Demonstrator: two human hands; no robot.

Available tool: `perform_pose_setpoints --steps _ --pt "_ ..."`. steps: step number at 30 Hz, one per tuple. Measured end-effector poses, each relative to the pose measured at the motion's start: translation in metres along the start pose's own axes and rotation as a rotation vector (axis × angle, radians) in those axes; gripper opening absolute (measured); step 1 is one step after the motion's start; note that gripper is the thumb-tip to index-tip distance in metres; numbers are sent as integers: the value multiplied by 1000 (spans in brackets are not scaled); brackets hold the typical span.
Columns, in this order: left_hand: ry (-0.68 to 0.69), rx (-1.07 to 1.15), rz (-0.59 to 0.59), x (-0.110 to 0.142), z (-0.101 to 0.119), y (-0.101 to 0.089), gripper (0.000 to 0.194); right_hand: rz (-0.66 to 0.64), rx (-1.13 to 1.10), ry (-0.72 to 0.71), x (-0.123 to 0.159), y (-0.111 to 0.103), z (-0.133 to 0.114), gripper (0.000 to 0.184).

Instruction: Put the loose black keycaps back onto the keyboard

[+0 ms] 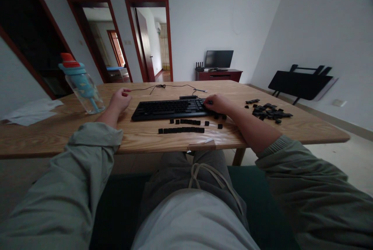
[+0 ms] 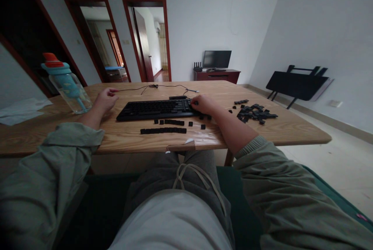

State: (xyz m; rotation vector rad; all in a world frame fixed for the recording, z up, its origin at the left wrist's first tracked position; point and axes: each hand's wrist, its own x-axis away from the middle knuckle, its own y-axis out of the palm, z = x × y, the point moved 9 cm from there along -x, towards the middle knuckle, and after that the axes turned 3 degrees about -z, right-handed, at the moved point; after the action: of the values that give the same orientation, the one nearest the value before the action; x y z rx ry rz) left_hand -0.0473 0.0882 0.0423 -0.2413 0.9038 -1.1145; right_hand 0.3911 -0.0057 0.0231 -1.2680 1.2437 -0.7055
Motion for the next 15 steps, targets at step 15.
perform_pose_setpoints --steps 15 --pt "-24 37 -6 9 10 -1 32 -23 87 -35 1 0 -7 25"
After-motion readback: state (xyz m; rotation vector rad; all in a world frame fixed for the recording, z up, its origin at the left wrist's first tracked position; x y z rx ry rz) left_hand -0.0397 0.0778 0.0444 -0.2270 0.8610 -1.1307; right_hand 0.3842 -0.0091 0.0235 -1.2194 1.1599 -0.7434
